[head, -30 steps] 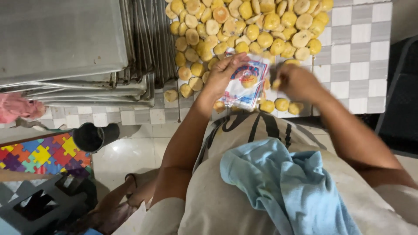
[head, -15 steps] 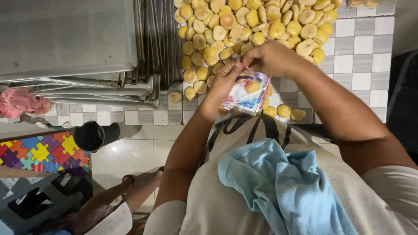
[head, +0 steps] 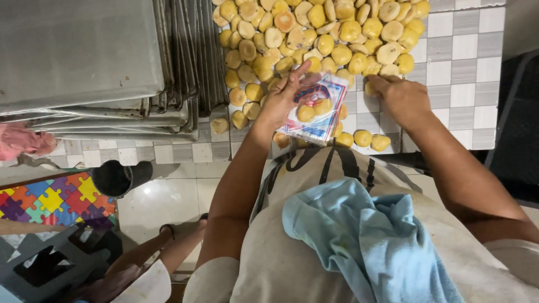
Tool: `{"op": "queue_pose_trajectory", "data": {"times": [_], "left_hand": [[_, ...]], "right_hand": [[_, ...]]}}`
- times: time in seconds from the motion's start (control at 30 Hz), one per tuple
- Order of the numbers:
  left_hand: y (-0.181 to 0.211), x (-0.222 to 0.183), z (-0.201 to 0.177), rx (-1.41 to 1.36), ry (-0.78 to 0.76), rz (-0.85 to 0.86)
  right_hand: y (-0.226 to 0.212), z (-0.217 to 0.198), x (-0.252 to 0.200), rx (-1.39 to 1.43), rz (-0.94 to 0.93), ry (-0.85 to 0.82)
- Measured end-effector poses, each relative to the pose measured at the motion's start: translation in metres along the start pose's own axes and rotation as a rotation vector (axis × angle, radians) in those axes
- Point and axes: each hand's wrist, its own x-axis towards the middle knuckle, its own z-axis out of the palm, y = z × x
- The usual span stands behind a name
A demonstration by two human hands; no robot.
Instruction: Packing small round pastries into individual plastic bags from a large pile on a table.
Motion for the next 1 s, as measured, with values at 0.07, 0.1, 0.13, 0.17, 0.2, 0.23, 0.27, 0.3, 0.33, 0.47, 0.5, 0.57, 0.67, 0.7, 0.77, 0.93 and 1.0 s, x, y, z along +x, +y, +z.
{"op": "queue_pose_trajectory", "data": {"times": [0.07,0.1,0.13,0.17,0.2,0.23,0.27,0.3,0.33,0.47,0.5,0.57,0.67,0.7,0.77,0.93,1.0], "left_hand": [[0.003,-0.002,0.002,0.026,0.009,-0.011],[0.005,-0.002,0.003,0.047,0.017,-0.019],[-0.003,0.000,0.002,0.049,0.017,-0.017],[-0.011,0.002,0.000,0.004,0.039,0.032],[-0.018,0.003,-0.003,-0.041,0.061,0.081],[-0.018,0.002,-0.001,-0.039,0.066,0.086],[-0.017,0.000,0.002,-0.030,0.065,0.080],[-0.016,0.000,0.004,-0.020,0.064,0.078],[-0.008,-0.001,0.004,-0.017,0.068,0.085],[0.009,-0.011,0.014,0.080,0.047,-0.051],[0.012,-0.012,0.017,0.120,0.075,-0.066],[0.015,-0.009,0.023,0.113,0.138,-0.109],[0.001,-0.003,0.021,0.001,0.268,-0.128],[-0.008,-0.001,0.018,-0.103,0.330,-0.110],[0.020,-0.011,0.028,0.070,0.320,-0.194],[0.016,-0.008,0.010,0.028,0.118,0.064],[0.012,-0.004,0.005,-0.152,-0.065,0.290]], "right_hand": [[-0.007,-0.013,0.000,0.069,0.046,-0.054],[-0.010,-0.020,0.000,0.132,0.090,-0.108],[-0.006,-0.008,0.002,0.132,0.090,-0.106],[-0.003,0.003,0.004,0.207,0.095,-0.101],[0.000,0.014,0.007,0.283,0.100,-0.097],[-0.007,-0.011,0.008,0.283,0.094,-0.094],[-0.014,-0.036,0.009,0.443,0.064,-0.074],[-0.019,-0.061,0.012,0.602,0.032,-0.051],[-0.014,-0.071,0.023,0.601,0.024,-0.046],[-0.016,-0.120,0.056,0.840,-0.265,0.176],[-0.020,-0.136,0.065,0.829,-0.391,0.162],[-0.042,-0.156,0.073,0.835,-0.340,-0.055],[-0.057,-0.146,0.088,0.812,-0.358,-0.286],[-0.060,-0.135,0.092,0.793,-0.421,-0.302],[-0.067,-0.130,0.088,0.824,-0.480,-0.146],[-0.059,-0.108,0.086,1.098,-0.573,0.426],[-0.049,-0.096,0.087,1.507,-0.453,0.290]]}}
